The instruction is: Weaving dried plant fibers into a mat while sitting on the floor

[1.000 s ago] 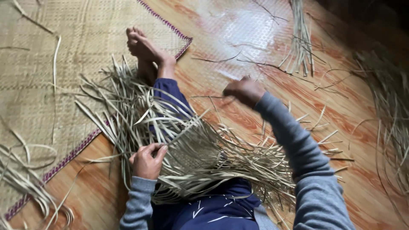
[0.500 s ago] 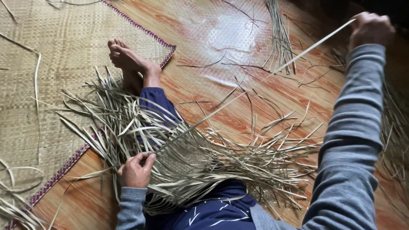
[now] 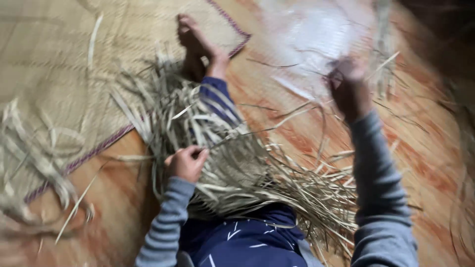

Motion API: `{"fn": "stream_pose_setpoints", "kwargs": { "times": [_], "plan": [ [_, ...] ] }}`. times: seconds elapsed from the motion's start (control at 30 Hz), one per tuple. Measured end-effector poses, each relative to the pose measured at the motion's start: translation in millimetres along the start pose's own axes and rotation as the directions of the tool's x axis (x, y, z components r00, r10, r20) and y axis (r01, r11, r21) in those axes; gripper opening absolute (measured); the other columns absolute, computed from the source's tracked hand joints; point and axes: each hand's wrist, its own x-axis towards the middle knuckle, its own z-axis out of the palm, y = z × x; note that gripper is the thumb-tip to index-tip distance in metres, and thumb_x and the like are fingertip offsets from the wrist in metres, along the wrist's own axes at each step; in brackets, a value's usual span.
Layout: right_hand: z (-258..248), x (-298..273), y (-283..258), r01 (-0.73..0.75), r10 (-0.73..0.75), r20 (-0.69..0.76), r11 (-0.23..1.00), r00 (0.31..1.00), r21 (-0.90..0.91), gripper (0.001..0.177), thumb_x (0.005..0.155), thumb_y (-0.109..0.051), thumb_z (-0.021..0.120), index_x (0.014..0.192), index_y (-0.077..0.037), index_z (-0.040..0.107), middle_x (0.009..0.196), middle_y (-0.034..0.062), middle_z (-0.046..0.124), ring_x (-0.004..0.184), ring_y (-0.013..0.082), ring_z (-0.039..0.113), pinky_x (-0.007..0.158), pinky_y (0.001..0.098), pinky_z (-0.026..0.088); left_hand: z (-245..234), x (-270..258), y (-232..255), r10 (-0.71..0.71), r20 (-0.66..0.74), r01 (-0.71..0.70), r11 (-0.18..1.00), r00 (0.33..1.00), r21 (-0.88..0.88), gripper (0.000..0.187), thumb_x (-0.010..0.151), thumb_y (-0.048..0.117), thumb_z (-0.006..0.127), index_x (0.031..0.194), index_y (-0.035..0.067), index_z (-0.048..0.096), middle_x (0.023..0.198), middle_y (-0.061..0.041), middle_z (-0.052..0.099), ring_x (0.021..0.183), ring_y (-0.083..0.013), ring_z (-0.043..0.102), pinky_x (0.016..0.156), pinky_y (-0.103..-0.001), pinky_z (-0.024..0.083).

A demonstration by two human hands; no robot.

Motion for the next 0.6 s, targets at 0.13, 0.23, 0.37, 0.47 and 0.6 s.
{"fn": "stream_pose_setpoints", "kwargs": {
  "times": [0.13,0.23,0.37,0.47,0.6],
  "plan": [
    [85.6,-73.8,-87.3,0.271,-0.450,0.064,0.639,0.891,0.720,0.029,0.091,-0.012,0.063,0.118,-0.011,0.074,0.104,0.0136,0.074,0.101,0.0341,0.070,0.094,0.0408,0.050,2.1,-0.5,9.9,-0.064,-0.057,0.063,0.998,0.996,-0.017,0.027,0.085,0.052,0.070,0.092,0.028,0.078,0.082,0.004,0.078,0.093,-0.0230,0.074,0.085,-0.041,0.052],
    [137.1,-98.2,-123.5,0.534,-0.537,-0.176,0.638,0.825,0.554,0.008,0.083,-0.024,0.084,0.087,-0.022,0.077,0.078,-0.0019,0.068,0.071,0.0184,0.065,0.070,0.0309,0.045,-0.1,-0.7,16.3,-0.103,-0.046,0.098,0.991,0.994,-0.095,0.028,0.080,0.056,0.071,0.089,0.030,0.078,0.078,0.005,0.077,0.091,-0.0227,0.075,0.085,-0.041,0.052],
    [156.5,-100.2,-138.7,0.645,-0.607,-0.232,0.662,0.760,0.382,0.022,0.074,-0.023,0.084,0.092,-0.027,0.071,0.083,-0.0016,0.061,0.079,0.0236,0.060,0.071,0.0362,0.042,-2.8,-0.1,23.8,-0.163,-0.021,0.161,0.984,0.986,-0.073,0.029,0.083,0.057,0.066,0.088,0.031,0.077,0.079,0.005,0.078,0.097,-0.0220,0.073,0.093,-0.041,0.047],
    [166.0,-102.9,-141.4,0.699,-0.647,-0.266,0.649,0.714,0.300,0.044,0.063,-0.016,0.085,0.102,-0.029,0.071,0.090,0.0003,0.059,0.080,0.0250,0.058,0.072,0.0399,0.042,-1.4,-1.0,27.0,-0.178,-0.027,0.176,0.981,0.984,-0.082,0.030,0.084,0.057,0.064,0.087,0.030,0.076,0.080,0.006,0.078,0.099,-0.0211,0.072,0.097,-0.041,0.045],
    [173.7,-98.8,-147.9,0.838,-0.712,-0.442,0.476,0.545,0.266,0.026,0.083,-0.005,0.067,0.093,-0.028,0.077,0.100,0.0052,0.063,0.081,0.0282,0.060,0.070,0.0395,0.048,5.6,-1.1,31.3,-0.175,-0.062,0.171,0.983,0.983,-0.068,0.027,0.085,0.054,0.064,0.087,0.029,0.075,0.080,0.007,0.077,0.100,-0.0181,0.070,0.101,-0.043,0.040]
  ]
}}
